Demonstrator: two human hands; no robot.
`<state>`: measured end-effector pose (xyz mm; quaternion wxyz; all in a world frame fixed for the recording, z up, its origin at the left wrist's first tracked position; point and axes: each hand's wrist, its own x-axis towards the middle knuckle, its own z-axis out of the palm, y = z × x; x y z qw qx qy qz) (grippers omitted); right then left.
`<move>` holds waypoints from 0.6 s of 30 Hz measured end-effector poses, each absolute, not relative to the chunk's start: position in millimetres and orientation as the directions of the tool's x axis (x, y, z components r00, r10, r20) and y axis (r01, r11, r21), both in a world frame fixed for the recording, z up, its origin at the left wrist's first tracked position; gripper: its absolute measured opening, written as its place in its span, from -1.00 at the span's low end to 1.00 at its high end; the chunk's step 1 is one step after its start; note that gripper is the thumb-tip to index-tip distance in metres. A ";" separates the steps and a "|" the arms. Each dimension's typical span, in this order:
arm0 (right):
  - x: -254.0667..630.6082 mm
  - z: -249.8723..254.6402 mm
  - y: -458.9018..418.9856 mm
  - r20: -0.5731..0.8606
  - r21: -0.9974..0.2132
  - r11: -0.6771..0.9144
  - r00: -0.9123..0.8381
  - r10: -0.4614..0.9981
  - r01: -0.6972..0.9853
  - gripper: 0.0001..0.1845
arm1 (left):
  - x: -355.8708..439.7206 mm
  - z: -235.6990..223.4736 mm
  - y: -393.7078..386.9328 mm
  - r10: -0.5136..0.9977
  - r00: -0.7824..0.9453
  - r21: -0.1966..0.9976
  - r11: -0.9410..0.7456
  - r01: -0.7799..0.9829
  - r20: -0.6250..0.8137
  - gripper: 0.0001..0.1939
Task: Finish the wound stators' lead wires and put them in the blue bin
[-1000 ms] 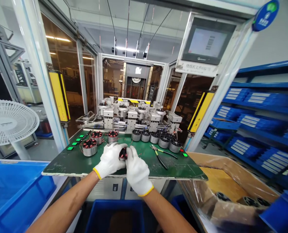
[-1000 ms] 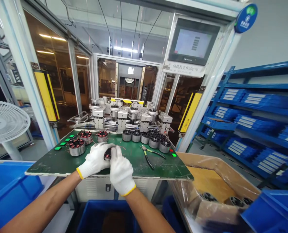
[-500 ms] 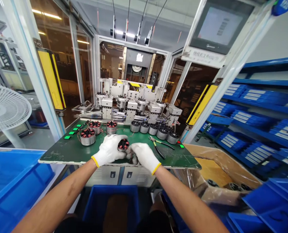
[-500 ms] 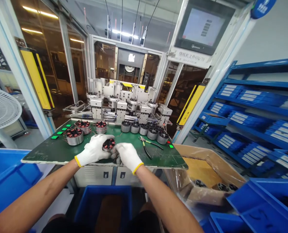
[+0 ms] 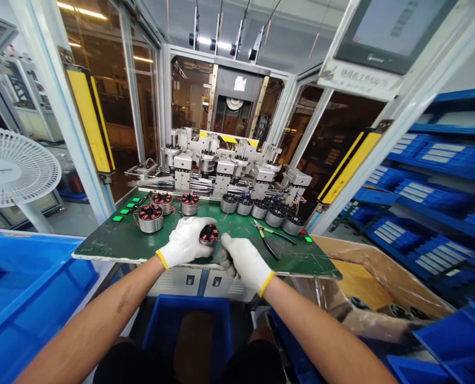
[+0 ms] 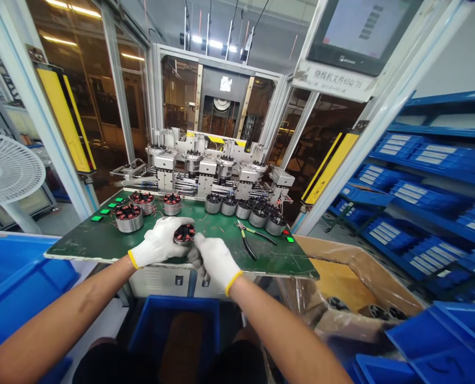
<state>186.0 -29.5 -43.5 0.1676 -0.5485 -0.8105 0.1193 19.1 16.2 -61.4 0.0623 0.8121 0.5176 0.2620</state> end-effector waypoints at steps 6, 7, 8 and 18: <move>176.7 -61.4 -57.6 0.361 -0.272 0.263 -0.155 0.919 0.926 -0.69 | 10.8 -58.8 21.6 0.879 0.386 0.499 -0.476 0.724 0.279 -0.29; 175.1 -64.3 -56.4 0.332 -0.388 0.238 -0.106 0.937 0.891 -0.72 | 8.4 -57.6 23.4 0.869 0.424 0.536 -0.492 0.686 0.255 -0.29; 173.8 -67.8 -54.6 0.265 -0.573 0.231 -0.090 0.960 0.786 -0.75 | 5.9 -56.3 25.2 0.855 0.464 0.571 -0.505 0.647 0.230 -0.29; 142.8 -125.9 -58.0 -0.011 -0.821 -0.173 -0.288 0.958 -0.544 -0.66 | -0.5 -45.7 30.3 0.779 0.606 0.695 -0.526 0.490 0.163 -0.28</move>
